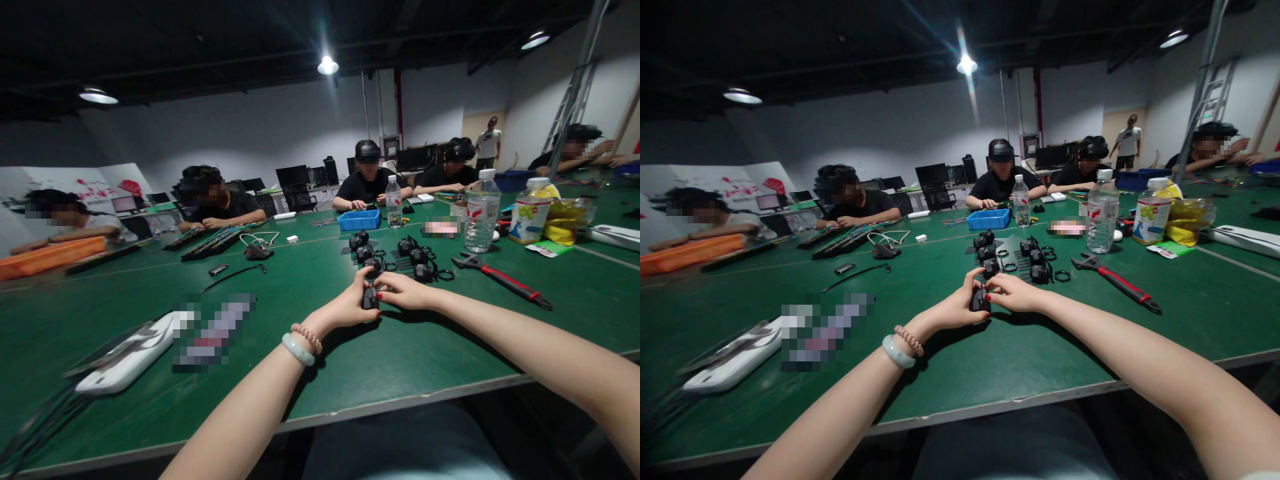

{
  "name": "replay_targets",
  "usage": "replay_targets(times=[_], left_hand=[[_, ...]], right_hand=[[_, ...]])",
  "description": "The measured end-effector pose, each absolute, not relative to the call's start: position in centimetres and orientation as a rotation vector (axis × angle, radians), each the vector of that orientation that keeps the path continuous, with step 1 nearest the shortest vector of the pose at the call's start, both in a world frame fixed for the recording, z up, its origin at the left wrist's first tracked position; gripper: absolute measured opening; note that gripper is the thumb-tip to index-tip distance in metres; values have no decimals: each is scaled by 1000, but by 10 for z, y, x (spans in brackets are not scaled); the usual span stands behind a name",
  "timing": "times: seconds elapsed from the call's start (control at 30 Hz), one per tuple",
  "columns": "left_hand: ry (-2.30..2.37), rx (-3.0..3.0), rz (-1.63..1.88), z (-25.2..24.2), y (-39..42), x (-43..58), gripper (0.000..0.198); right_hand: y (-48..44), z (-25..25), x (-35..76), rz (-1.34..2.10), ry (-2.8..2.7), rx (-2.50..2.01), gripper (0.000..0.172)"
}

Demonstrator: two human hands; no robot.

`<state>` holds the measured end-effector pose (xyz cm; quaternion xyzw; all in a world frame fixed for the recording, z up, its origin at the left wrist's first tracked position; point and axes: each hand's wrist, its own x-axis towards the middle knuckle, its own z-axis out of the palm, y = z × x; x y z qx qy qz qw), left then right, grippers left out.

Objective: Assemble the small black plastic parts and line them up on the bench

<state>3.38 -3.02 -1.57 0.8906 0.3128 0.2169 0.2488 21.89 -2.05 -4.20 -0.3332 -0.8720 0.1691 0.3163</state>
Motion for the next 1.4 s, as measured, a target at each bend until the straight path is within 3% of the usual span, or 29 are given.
replay_targets(times=[0.53, 0.8, 1.4], left_hand=[[856, 2452, 561, -15, -30, 33, 83], [837, 2412, 581, -19, -28, 33, 84], [840, 2419, 562, -16, -30, 33, 85]], right_hand=[[-22, -41, 218, 541, -2237, -869, 24], [-29, -40, 218, 705, -2197, -747, 37], [-29, -43, 217, 629, -2216, -719, 41]])
